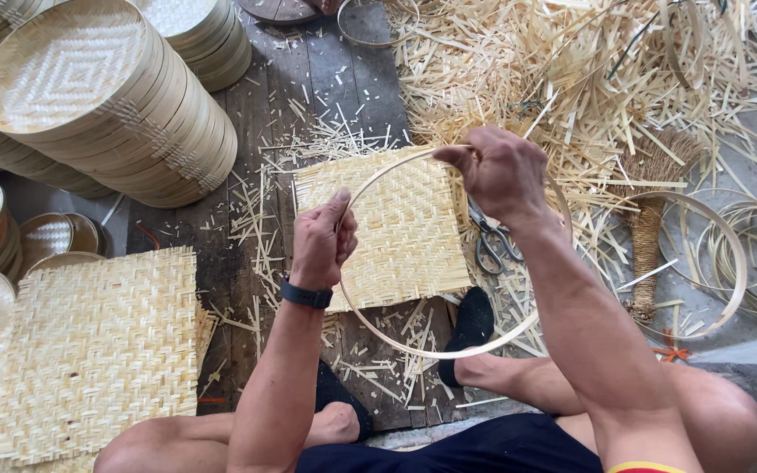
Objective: The person assembles a bamboo basket by placing a woven mat over a wooden mold, securing it with a bamboo ring, and trimming the edges with shears.
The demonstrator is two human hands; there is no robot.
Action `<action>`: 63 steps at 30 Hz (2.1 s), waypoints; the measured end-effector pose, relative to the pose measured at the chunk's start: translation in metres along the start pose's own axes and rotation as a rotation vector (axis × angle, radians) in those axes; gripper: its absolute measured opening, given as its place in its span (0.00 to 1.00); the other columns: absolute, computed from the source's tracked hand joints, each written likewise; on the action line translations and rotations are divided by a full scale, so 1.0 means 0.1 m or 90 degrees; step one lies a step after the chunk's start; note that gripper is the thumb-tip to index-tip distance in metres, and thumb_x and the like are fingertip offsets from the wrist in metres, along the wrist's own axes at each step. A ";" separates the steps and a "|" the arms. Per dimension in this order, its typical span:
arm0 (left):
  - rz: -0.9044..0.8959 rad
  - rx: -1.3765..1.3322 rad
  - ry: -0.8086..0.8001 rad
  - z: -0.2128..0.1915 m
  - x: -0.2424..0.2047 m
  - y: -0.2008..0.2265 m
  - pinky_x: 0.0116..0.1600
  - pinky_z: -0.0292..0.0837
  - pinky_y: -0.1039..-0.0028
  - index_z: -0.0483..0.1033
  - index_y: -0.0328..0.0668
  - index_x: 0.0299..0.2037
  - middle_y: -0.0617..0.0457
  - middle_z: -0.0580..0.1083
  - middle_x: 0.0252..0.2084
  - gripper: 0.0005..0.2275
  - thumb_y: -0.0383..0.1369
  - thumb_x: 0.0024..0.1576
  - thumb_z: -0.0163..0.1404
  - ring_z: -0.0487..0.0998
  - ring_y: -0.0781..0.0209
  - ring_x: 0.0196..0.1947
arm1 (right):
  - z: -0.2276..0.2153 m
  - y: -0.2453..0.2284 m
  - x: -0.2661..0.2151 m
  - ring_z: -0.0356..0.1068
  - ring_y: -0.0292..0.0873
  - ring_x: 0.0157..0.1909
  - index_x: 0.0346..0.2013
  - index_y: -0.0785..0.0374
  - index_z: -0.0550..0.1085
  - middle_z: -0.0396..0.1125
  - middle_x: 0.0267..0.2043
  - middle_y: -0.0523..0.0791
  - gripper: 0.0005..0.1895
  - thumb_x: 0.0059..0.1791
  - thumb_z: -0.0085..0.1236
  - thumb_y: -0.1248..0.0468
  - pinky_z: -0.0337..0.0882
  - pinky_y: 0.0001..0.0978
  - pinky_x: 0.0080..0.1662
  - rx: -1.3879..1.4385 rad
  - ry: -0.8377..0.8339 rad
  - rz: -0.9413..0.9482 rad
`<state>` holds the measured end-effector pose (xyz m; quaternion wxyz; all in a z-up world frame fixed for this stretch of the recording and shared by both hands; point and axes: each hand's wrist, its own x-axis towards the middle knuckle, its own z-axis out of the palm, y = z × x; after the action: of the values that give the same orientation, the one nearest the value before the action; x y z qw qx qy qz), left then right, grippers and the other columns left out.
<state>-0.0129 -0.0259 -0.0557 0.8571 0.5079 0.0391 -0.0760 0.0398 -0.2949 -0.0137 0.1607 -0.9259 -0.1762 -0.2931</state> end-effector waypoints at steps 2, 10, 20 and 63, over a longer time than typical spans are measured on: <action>0.024 -0.041 0.033 0.02 0.02 -0.04 0.13 0.49 0.80 0.72 0.40 0.20 0.59 0.65 0.13 0.18 0.38 0.62 0.54 0.58 0.73 0.08 | 0.06 0.05 -0.05 0.46 0.34 0.15 0.15 0.52 0.58 0.50 0.14 0.37 0.39 0.51 0.28 0.24 0.46 0.29 0.19 0.007 -0.051 0.140; 0.012 0.002 0.008 -0.03 0.03 -0.09 0.13 0.48 0.81 0.72 0.41 0.20 0.59 0.64 0.13 0.18 0.39 0.62 0.53 0.58 0.73 0.09 | 0.12 0.27 -0.13 0.50 0.30 0.18 0.19 0.45 0.63 0.53 0.18 0.33 0.39 0.52 0.27 0.20 0.49 0.23 0.18 0.082 0.004 0.135; 0.035 0.072 0.031 -0.28 0.15 -0.29 0.20 0.62 0.77 0.78 0.41 0.30 0.54 0.72 0.21 0.18 0.46 0.65 0.50 0.66 0.69 0.16 | 0.12 0.57 -0.26 0.54 0.31 0.16 0.15 0.56 0.67 0.59 0.16 0.38 0.41 0.45 0.39 0.22 0.54 0.26 0.18 0.236 -0.058 0.377; -0.138 -0.026 0.062 -0.95 0.45 0.28 0.15 0.53 0.81 0.70 0.42 0.25 0.62 0.62 0.14 0.16 0.40 0.62 0.55 0.58 0.73 0.11 | 0.25 0.66 -0.87 0.48 0.30 0.17 0.30 0.65 0.73 0.49 0.17 0.34 0.22 0.60 0.47 0.51 0.51 0.23 0.20 0.979 -0.132 0.564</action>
<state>0.0372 0.0669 -0.0839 0.8512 0.4862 0.1369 -0.1428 0.0133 -0.3634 -0.0984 0.8189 -0.5671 0.0361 0.0799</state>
